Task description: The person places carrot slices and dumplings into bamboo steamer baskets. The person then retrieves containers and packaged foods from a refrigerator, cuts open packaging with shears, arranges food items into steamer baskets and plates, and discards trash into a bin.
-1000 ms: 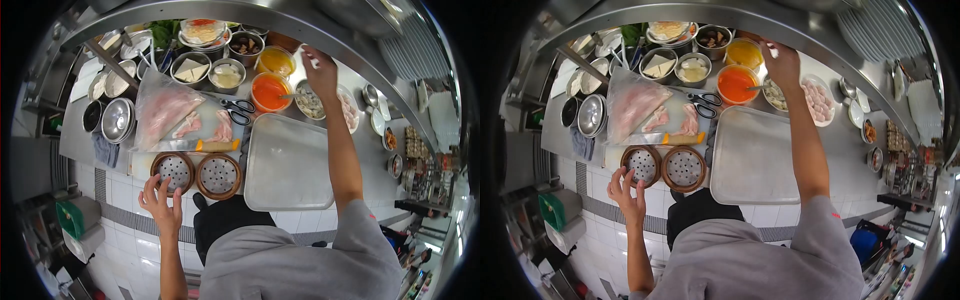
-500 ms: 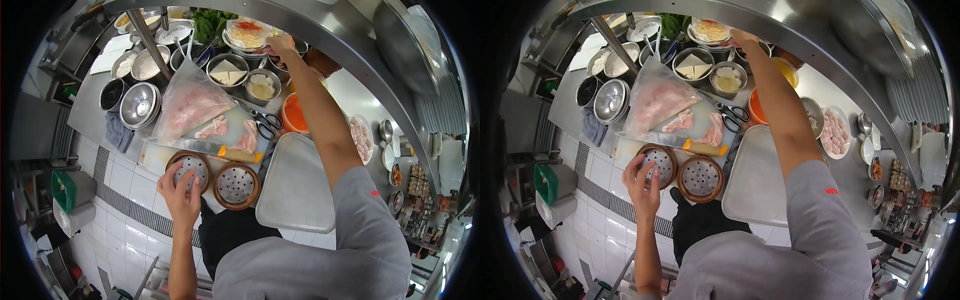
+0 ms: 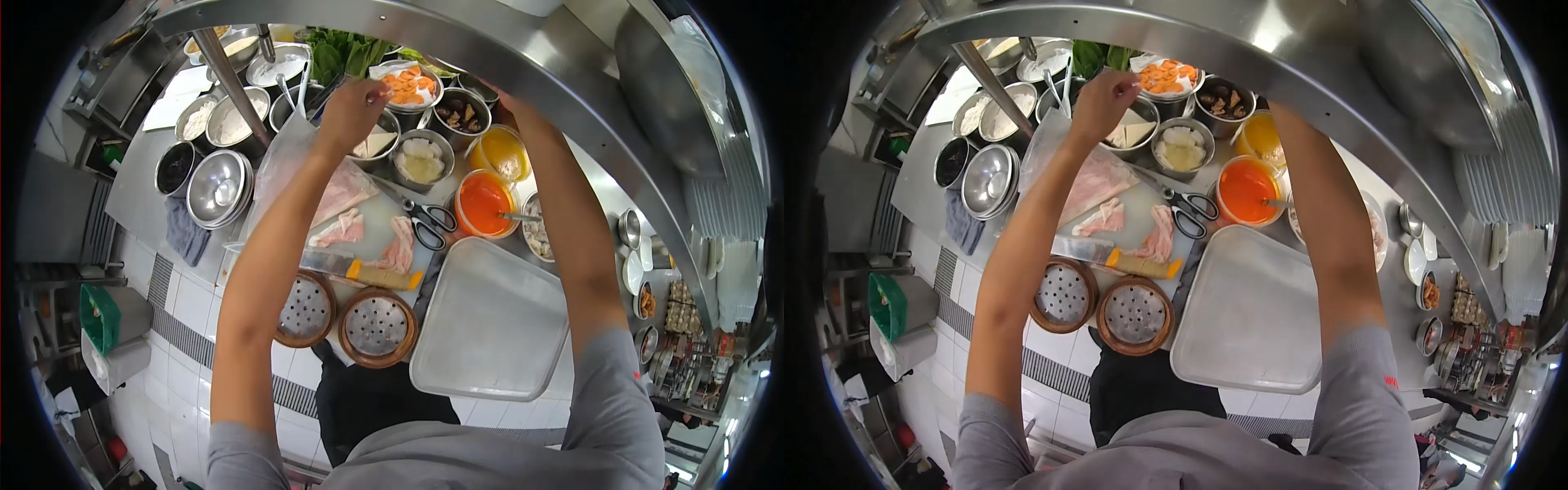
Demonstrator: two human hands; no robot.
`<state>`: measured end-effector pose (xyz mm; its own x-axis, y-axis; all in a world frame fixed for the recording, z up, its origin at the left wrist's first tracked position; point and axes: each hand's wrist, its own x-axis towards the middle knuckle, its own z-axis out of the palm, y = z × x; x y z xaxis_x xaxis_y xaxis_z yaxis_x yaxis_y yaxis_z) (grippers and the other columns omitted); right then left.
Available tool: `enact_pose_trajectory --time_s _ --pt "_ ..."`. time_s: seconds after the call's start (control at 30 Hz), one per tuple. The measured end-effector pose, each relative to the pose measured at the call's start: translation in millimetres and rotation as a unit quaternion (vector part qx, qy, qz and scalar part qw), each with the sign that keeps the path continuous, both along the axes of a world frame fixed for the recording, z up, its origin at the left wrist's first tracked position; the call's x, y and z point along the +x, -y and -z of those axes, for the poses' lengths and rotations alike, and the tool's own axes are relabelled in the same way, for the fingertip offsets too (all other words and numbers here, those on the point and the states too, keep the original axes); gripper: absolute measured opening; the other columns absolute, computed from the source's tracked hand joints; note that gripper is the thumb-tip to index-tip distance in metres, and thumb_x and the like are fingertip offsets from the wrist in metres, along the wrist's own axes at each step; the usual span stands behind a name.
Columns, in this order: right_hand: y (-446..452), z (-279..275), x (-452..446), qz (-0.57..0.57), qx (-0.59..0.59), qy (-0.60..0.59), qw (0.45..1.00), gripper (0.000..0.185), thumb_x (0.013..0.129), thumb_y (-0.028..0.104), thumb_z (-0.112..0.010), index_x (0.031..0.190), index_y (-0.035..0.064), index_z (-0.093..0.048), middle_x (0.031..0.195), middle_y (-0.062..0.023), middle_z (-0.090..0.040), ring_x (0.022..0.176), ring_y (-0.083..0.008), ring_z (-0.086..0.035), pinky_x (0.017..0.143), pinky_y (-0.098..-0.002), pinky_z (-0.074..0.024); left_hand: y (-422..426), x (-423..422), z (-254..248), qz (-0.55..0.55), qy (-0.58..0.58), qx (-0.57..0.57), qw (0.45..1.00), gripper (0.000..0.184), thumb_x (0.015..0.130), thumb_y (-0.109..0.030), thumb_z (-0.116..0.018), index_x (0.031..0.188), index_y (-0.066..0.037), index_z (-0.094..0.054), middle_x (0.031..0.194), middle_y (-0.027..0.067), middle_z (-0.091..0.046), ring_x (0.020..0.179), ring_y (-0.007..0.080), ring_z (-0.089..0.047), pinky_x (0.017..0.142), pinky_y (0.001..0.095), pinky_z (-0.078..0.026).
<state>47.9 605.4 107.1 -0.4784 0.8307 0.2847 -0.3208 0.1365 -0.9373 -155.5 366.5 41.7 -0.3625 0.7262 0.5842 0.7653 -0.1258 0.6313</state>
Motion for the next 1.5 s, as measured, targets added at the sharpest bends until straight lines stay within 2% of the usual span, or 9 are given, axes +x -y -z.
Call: enact_pose_trajectory --time_s 0.17,0.27,0.4,0.6,0.7,1.03,1.13,1.33,1.5 --pt "-2.1 -3.2 18.0 -0.009 0.002 -0.022 1.0 0.039 0.087 0.027 -0.07 0.113 -0.0014 -0.066 0.103 -0.0108 -0.069 0.078 -0.0212 -0.071 0.067 -0.0324 -0.0617 -92.1 -35.1 21.9 -0.033 -0.141 -0.05 0.988 0.022 0.087 -0.022 -0.069 0.104 -0.008 -0.072 0.103 0.0134 -0.069 0.098 0.0279 -0.066 0.088 0.0418 -0.051" --pt "-1.7 -3.7 26.3 -0.012 0.002 -0.028 1.0 0.038 0.087 0.027 -0.07 0.113 -0.0012 -0.065 0.103 -0.0109 -0.069 0.078 -0.0215 -0.071 0.067 -0.0326 -0.0618 -121.1 -35.7 26.9 -0.125 -0.199 -0.241 0.942 0.019 0.085 -0.024 -0.068 0.1 -0.013 -0.074 0.105 0.0108 -0.071 0.103 0.0266 -0.066 0.091 0.0468 -0.048" --pt "-4.9 -1.2 31.7 -0.013 0.001 -0.032 0.999 0.037 0.088 0.026 -0.069 0.113 -0.0008 -0.065 0.104 -0.011 -0.069 0.08 -0.0218 -0.07 0.068 -0.033 -0.0618 -116.5 -43.7 19.2 -0.106 -0.206 -0.24 0.943 0.016 0.083 -0.02 -0.068 0.097 -0.015 -0.075 0.101 0.0102 -0.072 0.105 0.0267 -0.066 0.09 0.0466 -0.048" --pt "-6.7 5.0 30.1 -0.018 0.0 -0.033 0.999 0.036 0.089 0.026 -0.068 0.114 -0.0003 -0.065 0.105 -0.0112 -0.069 0.081 -0.0224 -0.07 0.069 -0.0335 -0.0619 -138.8 -66.5 16.5 -0.11 -0.077 -0.207 0.969 0.016 0.081 -0.015 -0.065 0.094 -0.017 -0.074 0.103 0.0108 -0.073 0.105 0.0281 -0.067 0.09 0.0465 -0.047" --pt "-9.8 6.3 28.0 -0.019 0.001 -0.037 0.999 0.036 0.089 0.026 -0.068 0.114 0.0 -0.064 0.105 -0.0113 -0.069 0.082 -0.0226 -0.07 0.069 -0.0338 -0.062 -142.5 -69.0 19.9 -0.127 -0.136 -0.111 0.976 0.019 0.081 -0.014 -0.063 0.097 -0.017 -0.074 0.104 0.0108 -0.073 0.104 0.0293 -0.067 0.091 0.0463 -0.047" --pt "-16.0 10.2 31.7 -0.02 0.003 -0.047 0.999 0.034 0.091 0.025 -0.066 0.115 0.0009 -0.064 0.106 -0.0116 -0.068 0.085 -0.0235 -0.07 0.071 -0.0347 -0.0621 -144.1 -52.5 11.2 -0.077 -0.235 -0.243 0.938 0.028 0.083 -0.028 -0.073 0.108 -0.014 -0.072 0.115 0.0083 -0.07 0.12 0.028 -0.059 0.1 0.0534 -0.041" --pt "-17.9 9.5 36.0 -0.02 0.004 -0.05 0.999 0.033 0.091 0.024 -0.066 0.115 0.0012 -0.063 0.107 -0.0117 -0.068 0.086 -0.0238 -0.07 0.071 -0.0349 -0.0621 -143.6 -46.9 2.3 -0.065 -0.17 -0.296 0.938 0.031 0.079 -0.029 -0.078 0.106 -0.014 -0.072 0.114 0.0088 -0.07 0.117 0.0294 -0.061 0.102 0.0548 -0.038" --pt "-20.9 11.8 38.2 -0.019 0.004 -0.053 0.998 0.032 0.092 0.024 -0.065 0.115 0.0017 -0.063 0.107 -0.0119 -0.068 0.088 -0.0243 -0.07 0.072 -0.0355 -0.0622 -145.2 -47.7 -1.2 -0.053 -0.075 -0.299 0.95 0.024 0.079 -0.014 -0.073 0.104 -0.016 -0.071 0.114 0.0112 -0.07 0.114 0.0313 -0.063 0.103 0.0578 -0.035" --pt "-21.3 14.1 35.3 -0.02 0.003 -0.049 0.999 0.031 0.093 0.023 -0.064 0.116 0.0022 -0.062 0.108 -0.0121 -0.068 0.089 -0.0247 -0.069 0.073 -0.0359 -0.0623 -148.5 -48.1 8.9 -0.041 -0.096 -0.233 0.967 0.036 0.073 -0.004 -0.07 0.107 -0.014 -0.069 0.113 0.0111 -0.07 0.112 0.0326 -0.064 0.103 0.0617 -0.034"
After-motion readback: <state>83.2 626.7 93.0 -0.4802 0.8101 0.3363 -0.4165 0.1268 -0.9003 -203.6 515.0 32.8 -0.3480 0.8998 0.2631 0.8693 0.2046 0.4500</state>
